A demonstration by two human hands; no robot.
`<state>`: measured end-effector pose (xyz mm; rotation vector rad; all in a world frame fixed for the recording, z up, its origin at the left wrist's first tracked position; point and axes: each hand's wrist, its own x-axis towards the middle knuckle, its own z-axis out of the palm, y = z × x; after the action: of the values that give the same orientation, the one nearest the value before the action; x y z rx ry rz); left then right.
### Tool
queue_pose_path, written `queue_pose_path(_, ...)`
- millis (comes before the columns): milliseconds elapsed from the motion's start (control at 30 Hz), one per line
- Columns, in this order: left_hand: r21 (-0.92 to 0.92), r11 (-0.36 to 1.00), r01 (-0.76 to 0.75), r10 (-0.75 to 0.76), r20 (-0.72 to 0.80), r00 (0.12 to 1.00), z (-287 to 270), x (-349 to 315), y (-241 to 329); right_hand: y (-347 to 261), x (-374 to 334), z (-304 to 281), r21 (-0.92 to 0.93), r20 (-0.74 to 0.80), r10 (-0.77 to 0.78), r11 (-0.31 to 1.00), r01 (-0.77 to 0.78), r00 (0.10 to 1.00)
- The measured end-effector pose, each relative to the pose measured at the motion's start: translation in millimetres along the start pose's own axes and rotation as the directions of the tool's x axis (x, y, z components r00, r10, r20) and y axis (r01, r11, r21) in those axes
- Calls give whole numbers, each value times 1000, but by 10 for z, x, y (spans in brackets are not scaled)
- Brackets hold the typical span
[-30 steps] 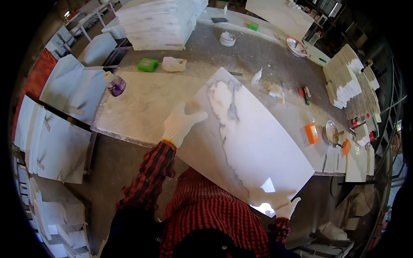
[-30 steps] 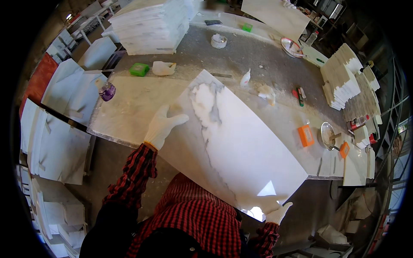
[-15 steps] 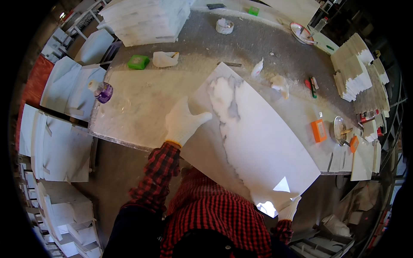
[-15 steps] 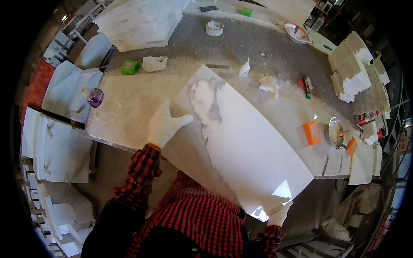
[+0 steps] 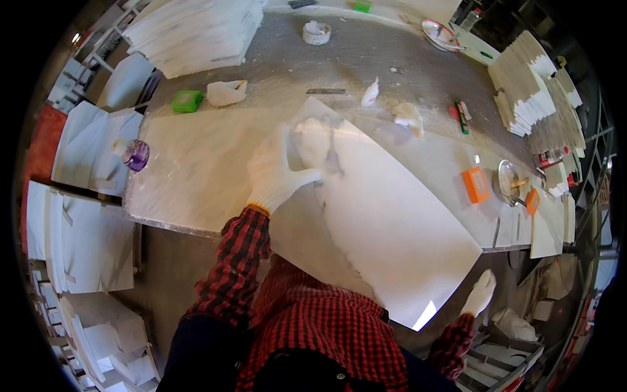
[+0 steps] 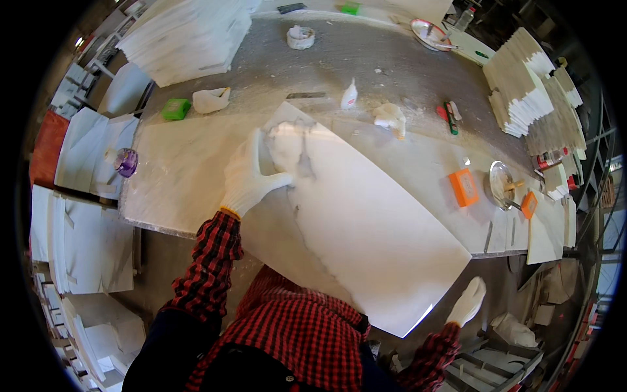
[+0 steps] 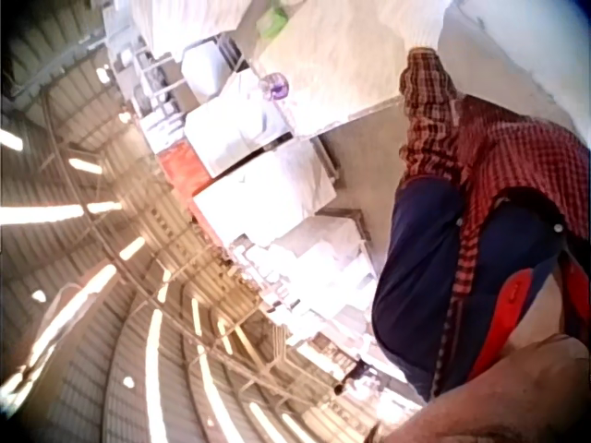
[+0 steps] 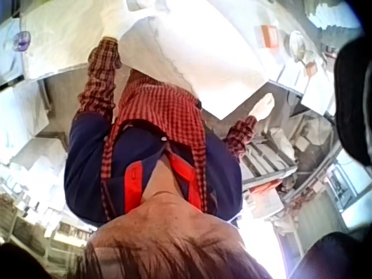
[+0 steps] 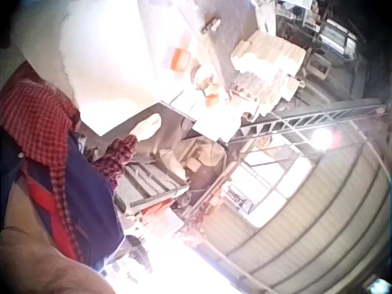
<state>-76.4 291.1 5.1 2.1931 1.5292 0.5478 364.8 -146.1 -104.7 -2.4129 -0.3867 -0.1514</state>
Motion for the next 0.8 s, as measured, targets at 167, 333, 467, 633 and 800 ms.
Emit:
queue_pose_path(167, -74, 996, -42, 38, -47, 998, 278, 34, -191, -590, 1012, -139, -31, 22, -158, 987, 158, 987)
queue_pose_path(333, -124, 992, -20, 16, -29, 999, 191, -27, -103, -926, 1679, 207, -241, 6, -340, 912, 332, 940)
queue_pose_path(467, -58, 998, -14, 10, -69, 998, 182, -63, -128, -1363, 1802, 244, -312, 124, -223, 916, 251, 967)
queue_pose_path(633, -88, 994, -56, 50, -73, 996, 122, -99, -50, -1550, 1962, 237, -451, 195, -189, 854, 259, 962)
queue_pose_path(800, -174, 983, -65, 53, -74, 996, 151, -110, -71, -1149, 2212, 352, -418, 255, -403, 773, 476, 879)
